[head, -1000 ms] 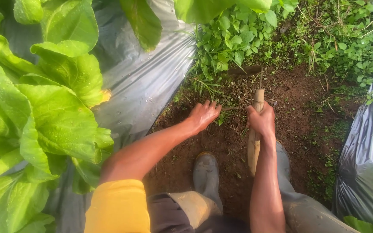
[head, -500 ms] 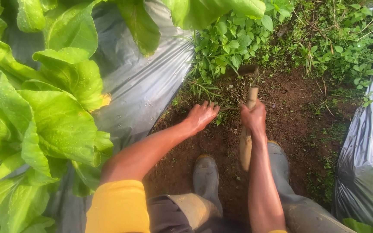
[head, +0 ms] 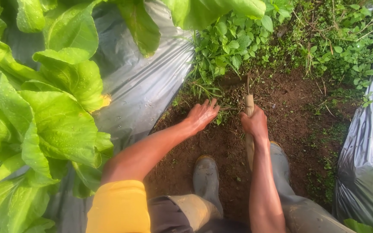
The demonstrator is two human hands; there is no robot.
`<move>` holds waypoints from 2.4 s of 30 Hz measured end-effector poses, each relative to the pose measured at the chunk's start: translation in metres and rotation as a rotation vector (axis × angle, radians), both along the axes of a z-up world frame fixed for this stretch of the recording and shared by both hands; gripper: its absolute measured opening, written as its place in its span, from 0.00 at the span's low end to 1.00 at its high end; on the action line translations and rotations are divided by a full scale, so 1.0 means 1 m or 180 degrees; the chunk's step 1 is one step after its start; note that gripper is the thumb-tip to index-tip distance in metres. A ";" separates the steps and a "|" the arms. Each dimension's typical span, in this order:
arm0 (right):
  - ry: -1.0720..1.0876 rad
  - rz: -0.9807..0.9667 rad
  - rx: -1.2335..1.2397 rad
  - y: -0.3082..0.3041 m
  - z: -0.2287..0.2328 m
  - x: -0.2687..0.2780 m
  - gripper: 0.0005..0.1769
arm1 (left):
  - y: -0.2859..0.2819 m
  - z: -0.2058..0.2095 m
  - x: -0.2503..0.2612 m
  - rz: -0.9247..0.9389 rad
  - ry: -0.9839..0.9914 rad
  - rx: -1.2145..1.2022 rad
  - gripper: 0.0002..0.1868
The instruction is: The person uses a hand hoe to loosen soil and remove weeds from the ground between rows of leafy green vegetables. The person repeatedly pulls up the loosened weeds by hand and discards them while working along the row.
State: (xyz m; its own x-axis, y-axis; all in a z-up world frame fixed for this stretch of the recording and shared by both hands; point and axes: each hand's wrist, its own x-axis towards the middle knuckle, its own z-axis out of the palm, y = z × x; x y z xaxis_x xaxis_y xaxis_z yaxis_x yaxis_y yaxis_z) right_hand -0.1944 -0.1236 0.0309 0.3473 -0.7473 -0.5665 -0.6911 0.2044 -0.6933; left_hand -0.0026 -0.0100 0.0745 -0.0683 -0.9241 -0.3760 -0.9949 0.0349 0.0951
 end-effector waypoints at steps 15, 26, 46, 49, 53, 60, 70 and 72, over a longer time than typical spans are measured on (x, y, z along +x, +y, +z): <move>0.0023 -0.0031 0.0367 -0.002 -0.004 -0.024 0.10 | -0.011 -0.022 0.014 0.0068 0.0019 -0.0238 0.37; 0.0001 -0.0141 0.0252 -0.003 -0.030 -0.016 0.10 | -0.015 -0.011 0.017 0.0057 0.0028 0.0063 0.34; -0.0402 -0.1189 0.0332 -0.011 0.089 -0.050 0.08 | -0.045 0.001 -0.046 -0.1638 -0.1056 -0.0313 0.50; -0.0558 -0.1459 0.0277 -0.013 0.086 -0.050 0.08 | -0.040 0.012 -0.036 -0.1964 -0.1447 0.0131 0.42; -0.0841 -0.1935 0.0147 -0.010 0.079 -0.039 0.10 | -0.033 -0.028 -0.019 -0.1938 -0.1004 -0.0047 0.14; -0.1395 -0.2337 0.0265 -0.028 0.025 -0.021 0.10 | -0.008 -0.124 -0.015 -0.1129 -0.0441 -0.0622 0.06; -0.1064 -0.2054 0.1049 0.051 -0.022 0.010 0.08 | -0.069 0.036 0.002 0.0323 0.1375 -0.1139 0.35; -0.0977 -0.1683 0.1343 0.053 -0.012 0.004 0.07 | -0.089 0.055 -0.003 0.0770 0.1628 -0.0791 0.43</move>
State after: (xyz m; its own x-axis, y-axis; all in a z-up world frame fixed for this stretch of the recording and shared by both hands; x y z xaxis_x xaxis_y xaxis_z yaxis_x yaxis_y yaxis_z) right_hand -0.1899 -0.0708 0.0192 0.1905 -0.5989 -0.7778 -0.2146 0.7478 -0.6283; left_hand -0.0054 -0.0989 0.1293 0.0392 -0.9917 -0.1226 -0.8078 -0.1036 0.5802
